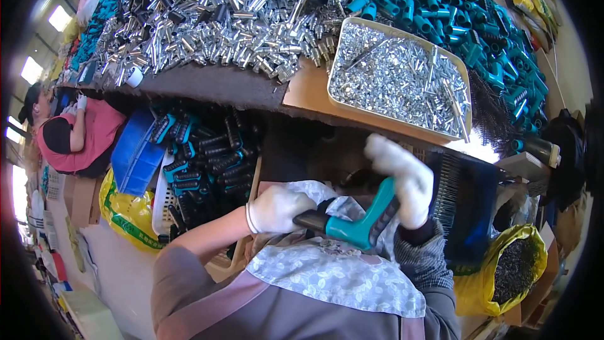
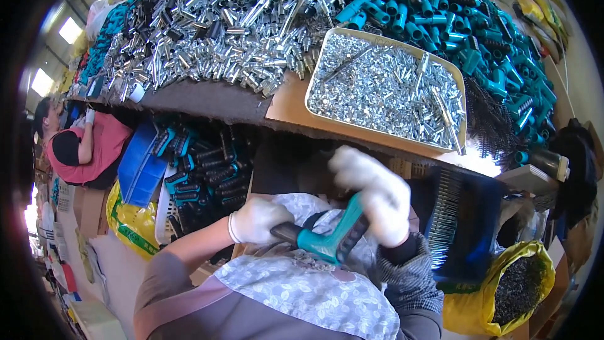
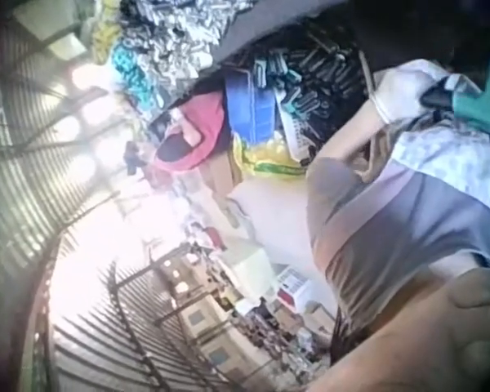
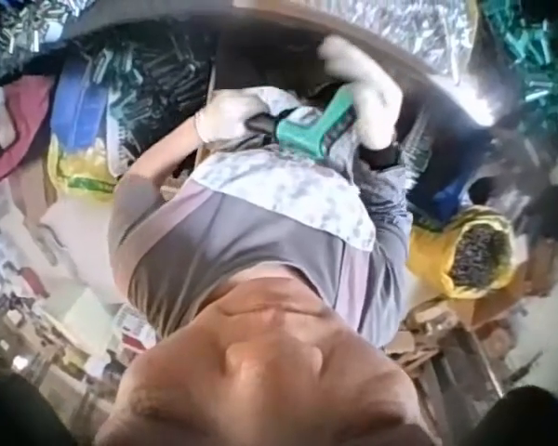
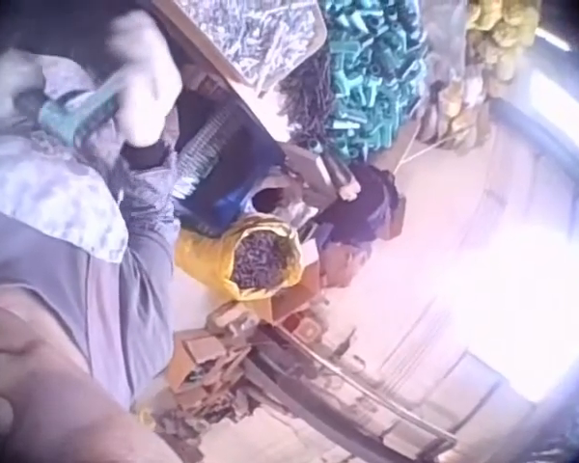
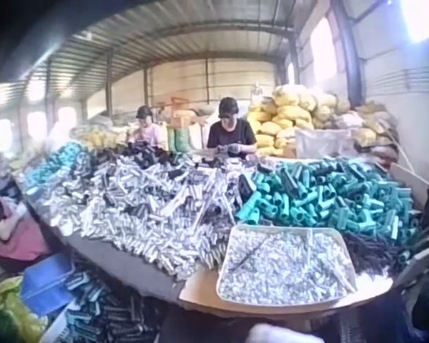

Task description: Assembling components of a handheld tool, likely a caulking gun, by inserting rods, springs, and triggers into plastic handles.

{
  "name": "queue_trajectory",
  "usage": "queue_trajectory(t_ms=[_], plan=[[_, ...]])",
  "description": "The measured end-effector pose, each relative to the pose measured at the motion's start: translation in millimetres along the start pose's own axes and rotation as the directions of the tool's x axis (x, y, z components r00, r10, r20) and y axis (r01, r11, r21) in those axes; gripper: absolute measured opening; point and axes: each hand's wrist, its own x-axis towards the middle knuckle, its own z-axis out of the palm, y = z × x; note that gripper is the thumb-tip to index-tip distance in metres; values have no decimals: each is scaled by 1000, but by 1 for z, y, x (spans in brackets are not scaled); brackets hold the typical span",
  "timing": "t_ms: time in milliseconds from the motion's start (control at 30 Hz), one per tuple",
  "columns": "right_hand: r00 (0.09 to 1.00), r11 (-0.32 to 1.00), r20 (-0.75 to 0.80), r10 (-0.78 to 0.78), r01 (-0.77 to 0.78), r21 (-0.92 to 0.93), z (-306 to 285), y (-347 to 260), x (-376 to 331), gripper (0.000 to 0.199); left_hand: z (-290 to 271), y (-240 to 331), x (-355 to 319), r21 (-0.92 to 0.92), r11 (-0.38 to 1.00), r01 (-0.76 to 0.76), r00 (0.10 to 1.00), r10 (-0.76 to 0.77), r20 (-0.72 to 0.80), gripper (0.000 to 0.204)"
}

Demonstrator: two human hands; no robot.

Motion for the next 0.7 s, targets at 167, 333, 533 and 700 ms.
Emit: queue_trajectory(t_ms=[167, 333, 533, 700], plan=[[968, 904, 144, -203, 242, -353, 31, -14, 3, 36, 4, -9, 11, -233, 882, 410, 855, -460, -239, 26], [950, 970, -269, 158, -200, -137, 2, -3, 6, 35, 2, -6, 1, -27, 997, 69, 984, -72, -164, 26], [997, 734, 63, -41, 73, -676, 34, -14, 20, 23, -7, 16, 10, 6, 904, 428, 854, -406, 327, 24], [744, 537, 269, 612, -140, -832, 18, 60, -2, 24, -51, -2, 22, 407, 912, -44, 995, 76, -62, 15]])
